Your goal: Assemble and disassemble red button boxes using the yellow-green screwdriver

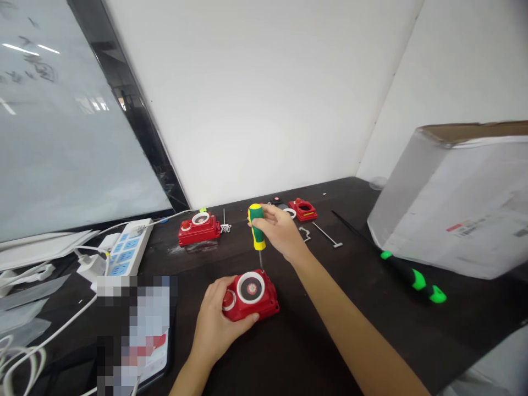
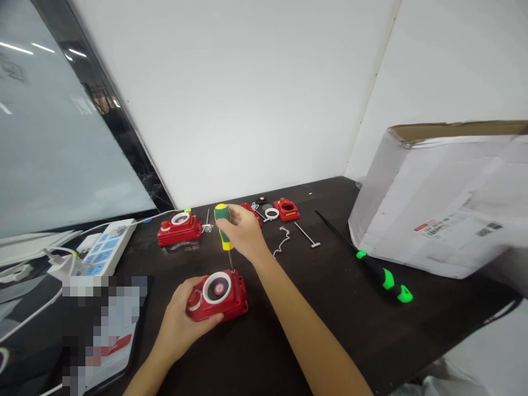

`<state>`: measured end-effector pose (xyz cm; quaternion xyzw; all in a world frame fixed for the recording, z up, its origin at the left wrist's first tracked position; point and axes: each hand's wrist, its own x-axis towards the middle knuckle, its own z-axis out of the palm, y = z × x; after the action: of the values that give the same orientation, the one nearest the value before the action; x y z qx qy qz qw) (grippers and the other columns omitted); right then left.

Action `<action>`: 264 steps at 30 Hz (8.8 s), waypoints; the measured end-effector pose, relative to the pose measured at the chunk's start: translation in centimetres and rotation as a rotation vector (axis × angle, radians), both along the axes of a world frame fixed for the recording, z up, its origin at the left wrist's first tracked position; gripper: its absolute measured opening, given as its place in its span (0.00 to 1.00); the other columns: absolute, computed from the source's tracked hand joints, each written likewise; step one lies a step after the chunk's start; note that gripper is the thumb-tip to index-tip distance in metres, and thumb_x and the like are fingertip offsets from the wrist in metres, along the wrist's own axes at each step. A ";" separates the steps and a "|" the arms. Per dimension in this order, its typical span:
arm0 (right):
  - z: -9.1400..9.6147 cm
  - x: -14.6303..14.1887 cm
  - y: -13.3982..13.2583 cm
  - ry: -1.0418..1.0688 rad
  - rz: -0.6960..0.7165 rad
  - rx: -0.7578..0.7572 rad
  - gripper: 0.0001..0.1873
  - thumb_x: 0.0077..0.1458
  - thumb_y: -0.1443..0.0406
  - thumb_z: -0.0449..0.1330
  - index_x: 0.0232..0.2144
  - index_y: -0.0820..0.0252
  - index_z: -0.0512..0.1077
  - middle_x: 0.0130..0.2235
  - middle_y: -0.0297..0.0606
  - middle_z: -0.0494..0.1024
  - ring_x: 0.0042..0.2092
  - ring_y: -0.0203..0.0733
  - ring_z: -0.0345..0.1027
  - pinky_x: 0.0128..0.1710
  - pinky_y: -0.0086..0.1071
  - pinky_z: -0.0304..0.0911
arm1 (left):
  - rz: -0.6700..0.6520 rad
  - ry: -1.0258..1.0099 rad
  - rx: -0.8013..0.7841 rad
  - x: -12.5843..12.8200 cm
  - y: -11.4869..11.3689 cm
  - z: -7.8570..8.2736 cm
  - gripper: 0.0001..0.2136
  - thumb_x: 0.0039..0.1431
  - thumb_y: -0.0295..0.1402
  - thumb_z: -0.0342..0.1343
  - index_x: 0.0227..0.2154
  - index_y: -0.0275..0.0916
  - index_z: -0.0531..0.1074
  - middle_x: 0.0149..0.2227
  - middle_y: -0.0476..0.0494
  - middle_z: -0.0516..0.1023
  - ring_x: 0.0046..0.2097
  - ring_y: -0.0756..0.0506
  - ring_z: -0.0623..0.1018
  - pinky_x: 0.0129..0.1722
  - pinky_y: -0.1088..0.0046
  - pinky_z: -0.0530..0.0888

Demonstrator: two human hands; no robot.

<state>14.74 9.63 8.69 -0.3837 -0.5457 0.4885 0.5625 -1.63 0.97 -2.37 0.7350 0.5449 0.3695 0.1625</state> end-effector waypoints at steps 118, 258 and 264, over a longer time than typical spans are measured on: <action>2.4 1.3 -2.8 -0.584 -0.024 0.201 0.12 0.45 0.66 0.56 0.36 0.53 0.63 0.36 0.32 0.72 0.35 0.38 0.67 0.32 0.31 0.61 | 0.012 -0.001 0.007 0.0 -0.1 0.2 0.25 0.39 0.38 0.63 0.42 0.41 0.64 0.41 0.43 0.71 0.43 0.38 0.72 0.42 0.59 0.70; 2.6 4.7 -1.2 -0.598 -0.233 0.147 0.13 0.40 0.66 0.55 0.33 0.57 0.69 0.35 0.35 0.71 0.31 0.36 0.64 0.31 0.33 0.61 | 0.006 -0.026 -0.007 0.1 -0.2 0.5 0.25 0.39 0.35 0.64 0.43 0.42 0.64 0.42 0.44 0.71 0.44 0.38 0.71 0.43 0.59 0.69; 3.0 5.0 -1.3 -0.588 -0.268 0.159 0.13 0.40 0.66 0.55 0.33 0.58 0.70 0.30 0.33 0.71 0.28 0.34 0.63 0.27 0.30 0.60 | -0.003 -0.017 -0.035 0.0 -0.1 0.4 0.25 0.40 0.35 0.64 0.43 0.43 0.63 0.43 0.45 0.69 0.45 0.40 0.69 0.45 0.60 0.67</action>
<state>19.77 8.32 11.67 -0.5314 -0.6657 0.2345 0.4684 -1.59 0.84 -1.97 0.7296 0.5489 0.3658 0.1805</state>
